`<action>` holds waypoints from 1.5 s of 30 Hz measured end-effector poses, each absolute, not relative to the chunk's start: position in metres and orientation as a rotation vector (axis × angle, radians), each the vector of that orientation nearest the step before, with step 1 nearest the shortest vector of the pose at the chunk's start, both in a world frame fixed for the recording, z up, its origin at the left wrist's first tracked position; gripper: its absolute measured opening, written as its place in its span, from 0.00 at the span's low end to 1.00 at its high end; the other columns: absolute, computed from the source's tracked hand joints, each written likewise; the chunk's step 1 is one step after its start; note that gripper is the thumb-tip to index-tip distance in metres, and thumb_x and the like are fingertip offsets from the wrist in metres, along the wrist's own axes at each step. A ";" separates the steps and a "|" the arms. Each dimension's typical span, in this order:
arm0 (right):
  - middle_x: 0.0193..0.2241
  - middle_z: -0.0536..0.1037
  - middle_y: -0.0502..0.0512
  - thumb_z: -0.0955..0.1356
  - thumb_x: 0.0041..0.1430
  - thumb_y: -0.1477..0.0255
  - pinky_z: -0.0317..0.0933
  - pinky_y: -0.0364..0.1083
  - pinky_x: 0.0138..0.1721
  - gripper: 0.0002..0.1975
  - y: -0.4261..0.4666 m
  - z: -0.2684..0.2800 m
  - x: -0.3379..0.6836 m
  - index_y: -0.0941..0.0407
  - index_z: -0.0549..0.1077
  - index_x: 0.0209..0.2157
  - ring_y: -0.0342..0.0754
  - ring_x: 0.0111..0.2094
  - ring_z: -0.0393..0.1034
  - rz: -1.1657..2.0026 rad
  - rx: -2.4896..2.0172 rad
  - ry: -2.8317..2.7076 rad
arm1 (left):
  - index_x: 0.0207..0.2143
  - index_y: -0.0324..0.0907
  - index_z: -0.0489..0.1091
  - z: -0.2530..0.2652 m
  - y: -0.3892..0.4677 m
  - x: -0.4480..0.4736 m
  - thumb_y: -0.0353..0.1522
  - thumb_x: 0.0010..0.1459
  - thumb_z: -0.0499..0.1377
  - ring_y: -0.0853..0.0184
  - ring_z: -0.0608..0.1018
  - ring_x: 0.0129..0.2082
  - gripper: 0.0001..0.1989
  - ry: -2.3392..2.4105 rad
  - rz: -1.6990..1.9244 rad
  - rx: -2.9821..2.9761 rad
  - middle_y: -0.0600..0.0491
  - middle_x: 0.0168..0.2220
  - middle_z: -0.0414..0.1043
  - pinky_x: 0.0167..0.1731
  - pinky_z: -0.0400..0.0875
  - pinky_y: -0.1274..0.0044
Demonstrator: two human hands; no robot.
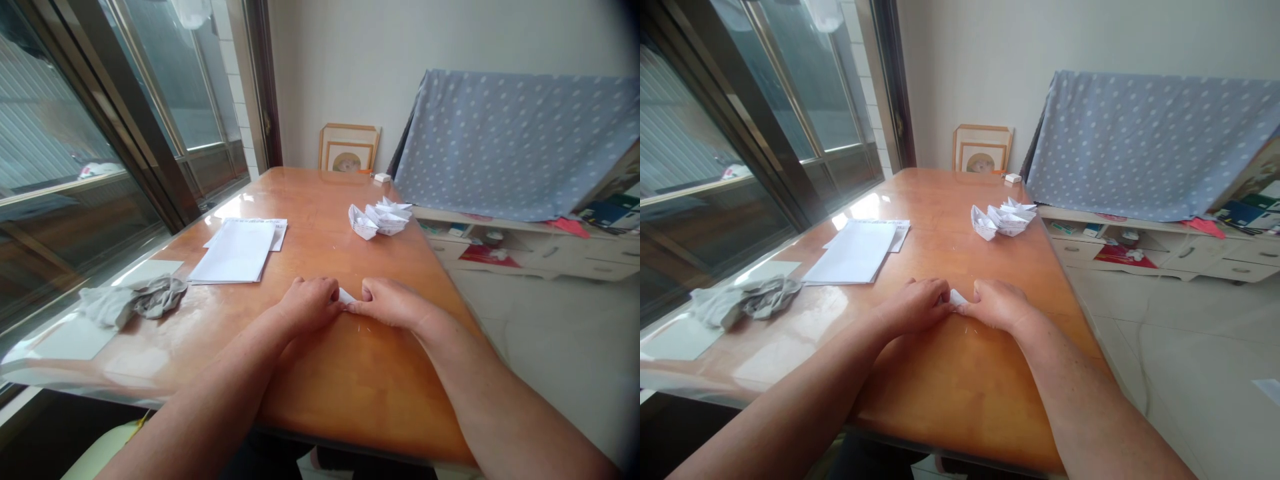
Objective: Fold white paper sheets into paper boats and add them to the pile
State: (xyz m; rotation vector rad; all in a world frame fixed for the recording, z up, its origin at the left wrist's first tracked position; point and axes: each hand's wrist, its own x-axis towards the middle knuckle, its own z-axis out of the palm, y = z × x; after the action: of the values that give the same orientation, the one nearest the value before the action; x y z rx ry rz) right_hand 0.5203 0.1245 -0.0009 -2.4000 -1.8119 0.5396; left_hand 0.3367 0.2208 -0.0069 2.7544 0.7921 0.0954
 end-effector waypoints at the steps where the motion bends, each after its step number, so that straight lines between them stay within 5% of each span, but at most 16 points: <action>1: 0.26 0.74 0.52 0.64 0.52 0.37 0.46 0.46 0.24 0.31 0.125 0.000 0.522 0.53 0.69 0.28 0.44 0.23 0.63 0.561 -2.405 -1.805 | 0.33 0.45 0.65 -0.007 0.221 0.337 0.41 0.62 0.54 0.62 0.75 0.32 0.09 0.789 0.092 2.752 0.53 0.36 0.76 0.35 0.62 0.71; 12: 0.26 0.71 0.50 0.73 0.49 0.52 0.46 0.45 0.23 0.20 0.121 -0.001 0.553 0.54 0.67 0.27 0.43 0.22 0.58 0.725 -2.368 -1.727 | 0.33 0.46 0.66 -0.016 0.226 0.337 0.42 0.60 0.54 0.62 0.74 0.30 0.10 0.765 0.136 2.756 0.55 0.34 0.75 0.35 0.61 0.70; 20: 0.31 0.74 0.49 0.65 0.57 0.70 0.55 0.42 0.28 0.03 0.122 -0.008 0.527 0.54 0.69 0.32 0.44 0.30 0.65 0.697 -1.882 -1.657 | 0.33 0.45 0.67 -0.012 0.223 0.337 0.40 0.61 0.54 0.62 0.76 0.32 0.09 0.769 0.127 2.763 0.54 0.35 0.76 0.40 0.64 0.68; 28: 0.32 0.76 0.49 0.63 0.58 0.73 0.56 0.41 0.28 0.05 0.130 -0.016 0.499 0.53 0.71 0.33 0.44 0.31 0.67 0.787 -1.897 -1.636 | 0.39 0.46 0.72 -0.012 0.236 0.326 0.33 0.63 0.50 0.63 0.77 0.39 0.11 0.648 0.102 2.621 0.52 0.41 0.76 0.40 0.69 0.74; 37: 0.34 0.77 0.50 0.67 0.59 0.66 0.56 0.41 0.27 0.06 0.136 -0.019 0.499 0.53 0.70 0.36 0.44 0.30 0.67 0.817 -1.969 -1.680 | 0.46 0.46 0.76 -0.016 0.252 0.318 0.30 0.62 0.51 0.64 0.76 0.45 0.16 0.483 0.113 2.529 0.51 0.47 0.75 0.49 0.69 0.75; 45: 0.33 0.76 0.50 0.67 0.60 0.62 0.54 0.40 0.26 0.09 0.136 -0.017 0.496 0.53 0.69 0.36 0.43 0.29 0.66 0.799 -1.996 -1.695 | 0.46 0.47 0.76 -0.009 0.252 0.314 0.30 0.59 0.54 0.65 0.76 0.44 0.16 0.509 0.056 2.495 0.52 0.47 0.74 0.46 0.69 0.77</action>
State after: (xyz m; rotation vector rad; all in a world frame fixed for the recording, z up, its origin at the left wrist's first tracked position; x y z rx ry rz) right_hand 0.4958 0.1362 -0.0174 -1.9963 -1.6947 0.7994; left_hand 0.3141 0.2520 -0.0092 2.4952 0.5092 0.0561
